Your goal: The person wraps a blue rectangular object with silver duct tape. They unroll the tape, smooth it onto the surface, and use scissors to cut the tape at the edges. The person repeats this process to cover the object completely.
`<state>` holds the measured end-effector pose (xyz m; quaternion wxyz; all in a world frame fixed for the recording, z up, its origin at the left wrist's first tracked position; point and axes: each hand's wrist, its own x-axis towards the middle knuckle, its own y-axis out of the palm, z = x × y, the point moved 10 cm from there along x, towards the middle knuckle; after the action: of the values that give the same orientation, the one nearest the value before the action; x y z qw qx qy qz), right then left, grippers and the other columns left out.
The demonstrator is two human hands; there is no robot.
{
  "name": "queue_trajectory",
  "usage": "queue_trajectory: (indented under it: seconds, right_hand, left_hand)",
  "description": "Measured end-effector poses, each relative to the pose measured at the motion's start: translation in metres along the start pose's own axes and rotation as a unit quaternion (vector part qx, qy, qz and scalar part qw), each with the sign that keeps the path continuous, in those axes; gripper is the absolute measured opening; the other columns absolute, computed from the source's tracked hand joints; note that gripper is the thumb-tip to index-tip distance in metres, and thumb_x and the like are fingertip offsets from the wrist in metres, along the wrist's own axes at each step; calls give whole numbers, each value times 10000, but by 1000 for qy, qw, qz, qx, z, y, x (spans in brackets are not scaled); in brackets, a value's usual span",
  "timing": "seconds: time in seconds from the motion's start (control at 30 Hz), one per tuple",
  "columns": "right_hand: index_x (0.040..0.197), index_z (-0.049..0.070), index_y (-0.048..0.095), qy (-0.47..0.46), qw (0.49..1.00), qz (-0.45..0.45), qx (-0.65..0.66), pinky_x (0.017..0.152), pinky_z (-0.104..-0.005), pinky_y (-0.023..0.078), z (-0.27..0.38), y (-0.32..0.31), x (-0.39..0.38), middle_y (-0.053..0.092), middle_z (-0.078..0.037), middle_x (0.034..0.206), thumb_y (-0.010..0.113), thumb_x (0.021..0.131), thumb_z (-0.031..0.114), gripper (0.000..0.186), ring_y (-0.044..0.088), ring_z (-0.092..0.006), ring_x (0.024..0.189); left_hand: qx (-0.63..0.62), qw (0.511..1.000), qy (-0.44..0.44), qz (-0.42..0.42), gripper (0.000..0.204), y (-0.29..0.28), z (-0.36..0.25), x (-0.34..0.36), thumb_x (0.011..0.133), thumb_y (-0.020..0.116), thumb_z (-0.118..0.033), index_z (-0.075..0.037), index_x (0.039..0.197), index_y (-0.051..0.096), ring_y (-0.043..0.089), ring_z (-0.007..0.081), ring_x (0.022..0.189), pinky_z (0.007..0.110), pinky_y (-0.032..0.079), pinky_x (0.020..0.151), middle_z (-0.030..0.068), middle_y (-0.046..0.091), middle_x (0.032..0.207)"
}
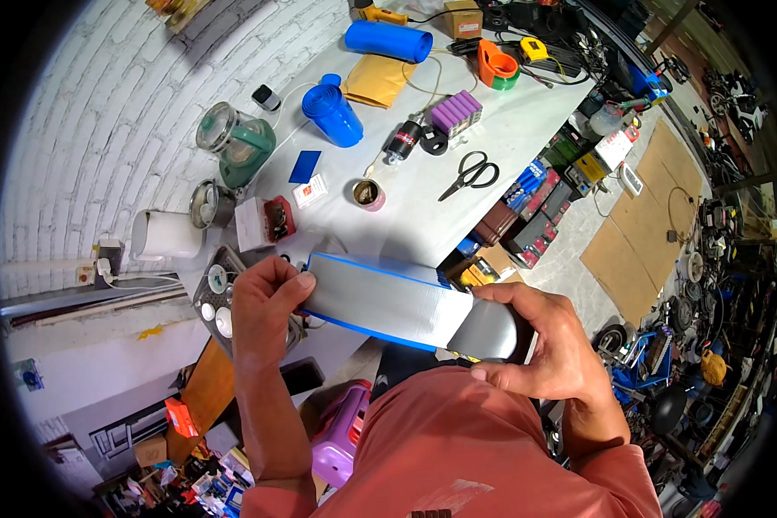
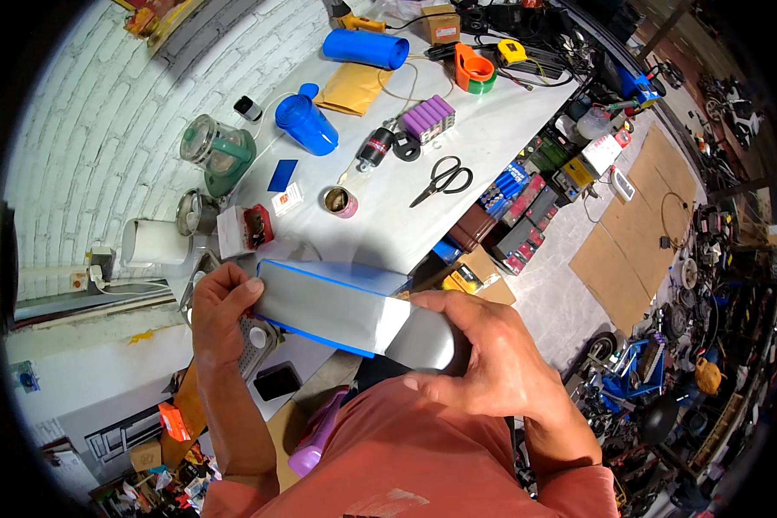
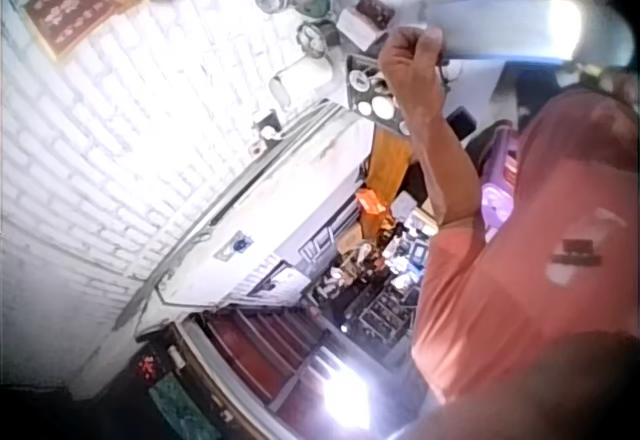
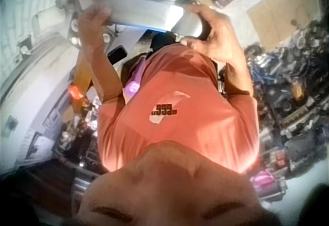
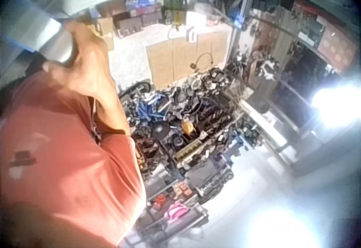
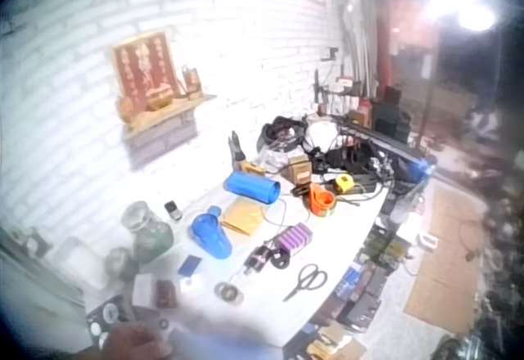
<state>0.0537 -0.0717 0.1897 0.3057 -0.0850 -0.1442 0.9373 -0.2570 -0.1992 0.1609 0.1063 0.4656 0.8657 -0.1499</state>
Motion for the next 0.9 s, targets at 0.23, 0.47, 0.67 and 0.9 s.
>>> queue_trajectory:
  seconds: [0.23, 0.47, 0.67, 0.9]
  right_hand:
    - [1358, -53, 703, -9, 1000, -18, 14, 831, -369, 604, -9, 3, 0, 781, -172, 1084, 975, 642, 178, 800, 785, -293, 909]
    - [1370, -31, 701, 18, 1000, -6, 12, 841, -361, 600, -12, 4, -1, 787, -143, 1040, 990, 653, 179, 801, 776, -247, 904]
    - [1382, -9, 693, 10, 1000, -13, 22, 848, -347, 591, -13, 6, -1, 780, -107, 1014, 994, 666, 192, 802, 757, -211, 888]
    - [1384, -29, 692, 13, 1000, -10, 6, 862, -381, 608, -10, 6, -2, 788, -167, 1106, 987, 712, 190, 765, 780, -262, 958]
  left_hand:
    - [107, 994, 21, -30, 261, -6, -5, -3, 950, 841, -162, -42, 830, 642, 529, 46, 673, 250, 424, 617, -37, 616, 733]
    - [130, 991, 17, -22, 292, -5, -9, -3, 935, 858, -192, -41, 804, 645, 529, 55, 678, 279, 418, 622, -32, 610, 715]
    - [160, 987, 19, -8, 348, -8, -8, -1, 914, 868, -262, -68, 778, 612, 565, 77, 651, 275, 485, 614, -7, 611, 715]
    - [202, 977, 53, 29, 299, -13, -13, 7, 942, 841, -221, -38, 812, 644, 553, 91, 654, 305, 472, 634, -19, 580, 686]
